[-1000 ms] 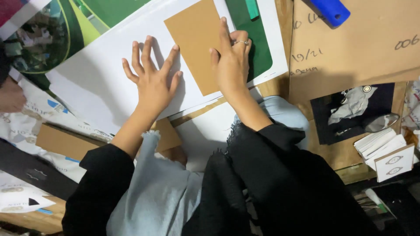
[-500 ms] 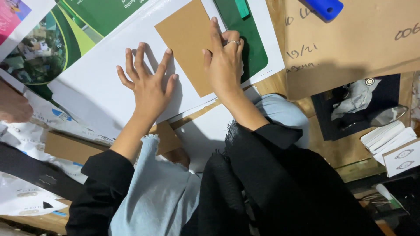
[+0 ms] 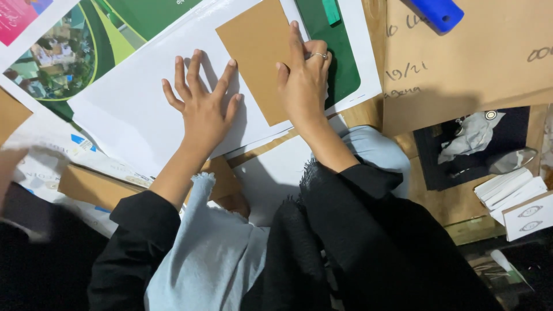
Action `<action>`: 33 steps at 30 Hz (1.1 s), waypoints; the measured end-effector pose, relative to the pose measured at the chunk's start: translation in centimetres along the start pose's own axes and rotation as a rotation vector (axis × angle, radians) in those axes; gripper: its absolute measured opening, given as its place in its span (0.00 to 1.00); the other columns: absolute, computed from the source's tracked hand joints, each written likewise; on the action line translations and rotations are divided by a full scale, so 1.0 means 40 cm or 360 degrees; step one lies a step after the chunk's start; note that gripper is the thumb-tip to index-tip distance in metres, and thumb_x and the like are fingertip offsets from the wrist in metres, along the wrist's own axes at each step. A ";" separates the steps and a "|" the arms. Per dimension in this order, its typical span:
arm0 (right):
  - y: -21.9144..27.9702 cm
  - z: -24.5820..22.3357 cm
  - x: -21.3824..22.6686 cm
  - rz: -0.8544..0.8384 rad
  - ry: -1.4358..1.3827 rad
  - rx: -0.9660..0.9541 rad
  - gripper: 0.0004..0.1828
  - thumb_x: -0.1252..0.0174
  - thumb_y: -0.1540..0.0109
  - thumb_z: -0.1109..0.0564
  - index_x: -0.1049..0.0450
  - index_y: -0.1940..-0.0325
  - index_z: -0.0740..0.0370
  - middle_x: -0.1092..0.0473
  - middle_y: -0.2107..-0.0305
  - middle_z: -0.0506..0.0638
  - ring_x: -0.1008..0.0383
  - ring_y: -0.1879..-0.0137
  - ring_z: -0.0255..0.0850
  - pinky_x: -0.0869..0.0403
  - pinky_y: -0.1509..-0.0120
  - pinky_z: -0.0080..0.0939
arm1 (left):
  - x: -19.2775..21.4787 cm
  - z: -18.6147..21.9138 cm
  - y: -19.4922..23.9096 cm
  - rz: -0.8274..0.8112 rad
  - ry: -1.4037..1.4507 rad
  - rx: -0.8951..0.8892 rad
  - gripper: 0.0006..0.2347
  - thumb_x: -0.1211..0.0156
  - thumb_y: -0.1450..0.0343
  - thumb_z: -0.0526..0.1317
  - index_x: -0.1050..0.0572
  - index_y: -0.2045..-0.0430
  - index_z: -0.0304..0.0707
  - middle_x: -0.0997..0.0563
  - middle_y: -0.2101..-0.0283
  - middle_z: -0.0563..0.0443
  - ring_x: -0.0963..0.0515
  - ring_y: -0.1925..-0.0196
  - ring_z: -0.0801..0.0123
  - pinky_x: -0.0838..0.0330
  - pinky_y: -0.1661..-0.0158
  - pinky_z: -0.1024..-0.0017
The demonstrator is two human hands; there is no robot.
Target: The person arranges small brown cardboard pieces on a larger white sheet. They then use a paint roller to apply a substance to the white sheet and place the cardboard pieces onto it, pressing them down to adhere.
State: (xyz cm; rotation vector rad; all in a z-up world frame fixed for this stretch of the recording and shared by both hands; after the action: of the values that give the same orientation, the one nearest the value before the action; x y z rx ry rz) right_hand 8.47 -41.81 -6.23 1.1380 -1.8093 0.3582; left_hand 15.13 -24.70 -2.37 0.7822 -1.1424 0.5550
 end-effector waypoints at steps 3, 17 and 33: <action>-0.004 0.000 0.004 -0.0007 -0.0026 -0.0033 0.40 0.37 0.43 0.61 0.50 0.32 0.50 0.43 0.57 0.55 0.40 0.54 0.52 0.34 0.43 0.51 | 0.001 0.002 -0.002 0.0007 0.0006 -0.0005 0.20 0.43 0.27 0.51 0.35 0.39 0.61 0.50 0.35 0.39 0.58 0.33 0.44 0.63 0.43 0.37; -0.011 -0.017 0.025 -0.0019 -0.0004 0.0096 0.39 0.38 0.43 0.64 0.48 0.32 0.44 0.45 0.60 0.53 0.41 0.59 0.49 0.34 0.44 0.50 | 0.012 0.006 -0.010 0.0086 0.0048 -0.0019 0.20 0.40 0.28 0.48 0.34 0.41 0.59 0.45 0.38 0.38 0.56 0.34 0.44 0.62 0.44 0.36; -0.020 0.010 0.021 -0.0057 -0.0084 0.0218 0.36 0.41 0.40 0.64 0.46 0.32 0.44 0.47 0.59 0.53 0.41 0.53 0.50 0.36 0.40 0.49 | 0.018 -0.002 0.001 0.0321 0.0116 -0.0399 0.27 0.28 0.33 0.48 0.33 0.41 0.43 0.39 0.35 0.40 0.55 0.35 0.36 0.70 0.44 0.34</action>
State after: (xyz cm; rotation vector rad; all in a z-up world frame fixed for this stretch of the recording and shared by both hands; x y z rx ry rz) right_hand 8.80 -42.97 -5.94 1.2842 -1.8303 0.4402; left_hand 15.38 -24.63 -1.71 0.4307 -1.2031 0.5893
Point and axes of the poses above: each hand's wrist, its own y-axis away from the middle knuckle, its own x-axis out of the back of the hand, z = x × y, the point moved 6 cm from there along -y, towards the middle knuckle
